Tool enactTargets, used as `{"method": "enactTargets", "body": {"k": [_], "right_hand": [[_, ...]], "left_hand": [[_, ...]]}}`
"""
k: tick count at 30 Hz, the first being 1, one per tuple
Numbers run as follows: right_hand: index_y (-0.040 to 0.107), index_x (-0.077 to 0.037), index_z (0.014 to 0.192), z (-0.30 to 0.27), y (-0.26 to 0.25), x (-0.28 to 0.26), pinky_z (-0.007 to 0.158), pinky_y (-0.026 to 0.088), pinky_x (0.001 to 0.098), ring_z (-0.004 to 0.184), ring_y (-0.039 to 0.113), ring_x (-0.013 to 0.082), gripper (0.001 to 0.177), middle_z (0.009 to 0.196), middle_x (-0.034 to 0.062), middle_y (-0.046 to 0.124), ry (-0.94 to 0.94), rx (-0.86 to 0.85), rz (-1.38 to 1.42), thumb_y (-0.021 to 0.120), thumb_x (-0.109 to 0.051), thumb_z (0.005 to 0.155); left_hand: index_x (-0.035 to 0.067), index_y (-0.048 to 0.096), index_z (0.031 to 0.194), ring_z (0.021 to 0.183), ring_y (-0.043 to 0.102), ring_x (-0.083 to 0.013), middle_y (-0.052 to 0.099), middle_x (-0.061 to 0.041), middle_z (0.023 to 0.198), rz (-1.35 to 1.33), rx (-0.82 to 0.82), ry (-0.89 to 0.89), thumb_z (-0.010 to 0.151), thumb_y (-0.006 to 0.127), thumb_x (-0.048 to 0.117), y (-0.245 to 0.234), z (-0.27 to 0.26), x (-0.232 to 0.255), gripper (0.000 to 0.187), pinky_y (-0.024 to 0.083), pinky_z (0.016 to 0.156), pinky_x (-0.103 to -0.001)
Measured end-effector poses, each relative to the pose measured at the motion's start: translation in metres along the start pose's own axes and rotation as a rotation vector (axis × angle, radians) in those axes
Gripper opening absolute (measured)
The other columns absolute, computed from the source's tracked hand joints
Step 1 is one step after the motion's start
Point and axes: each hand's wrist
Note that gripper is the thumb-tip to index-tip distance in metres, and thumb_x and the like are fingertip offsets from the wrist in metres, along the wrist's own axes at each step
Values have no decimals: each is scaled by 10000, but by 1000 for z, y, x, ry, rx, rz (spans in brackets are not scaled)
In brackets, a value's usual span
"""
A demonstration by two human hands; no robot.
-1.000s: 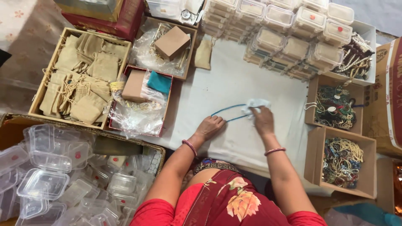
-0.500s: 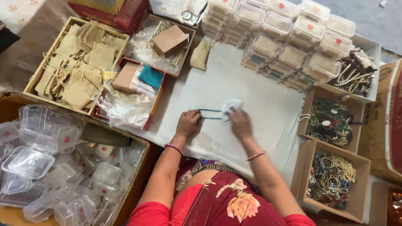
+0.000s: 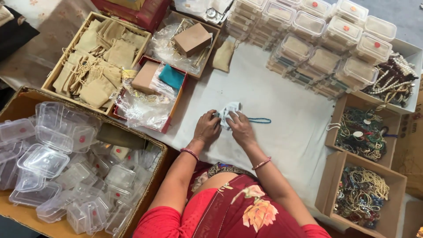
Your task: The person wipes a blue beaded necklace with a white cloth, then places it into a small beige pouch. They tie the pouch closed and set it aside. Next, they wipe a clear plastic container with the cloth and place the pouch inside before closing the container. Finally, they pick up another blue beaded necklace from a box and begin to untangle it.
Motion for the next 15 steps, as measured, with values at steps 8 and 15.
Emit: {"method": "enactTargets", "body": {"k": [8,15], "right_hand": [[726,-110,1093,-52,-33,106,1075,447,453,1202,606,303,349,1262,98,702,281,19,-98,546,39,835],[727,-31,1077,22,-4,12,1099,462,450,1195,626,330,223,1207,185,704,132,96,75,614,-104,899]], "left_hand": [[88,718,933,962,646,-258,672,-59,1061,131,-49,186,879,728,187,-5,9,-16,113,528,810,-400],[129,720,904,918,660,-266,675,-47,1011,48,-109,120,882,745,228,-8,37,-10,105,568,753,-405]]}}
Point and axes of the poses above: each hand's wrist, its own z-axis towards the middle knuckle, its own y-axis out of the palm, x = y × z
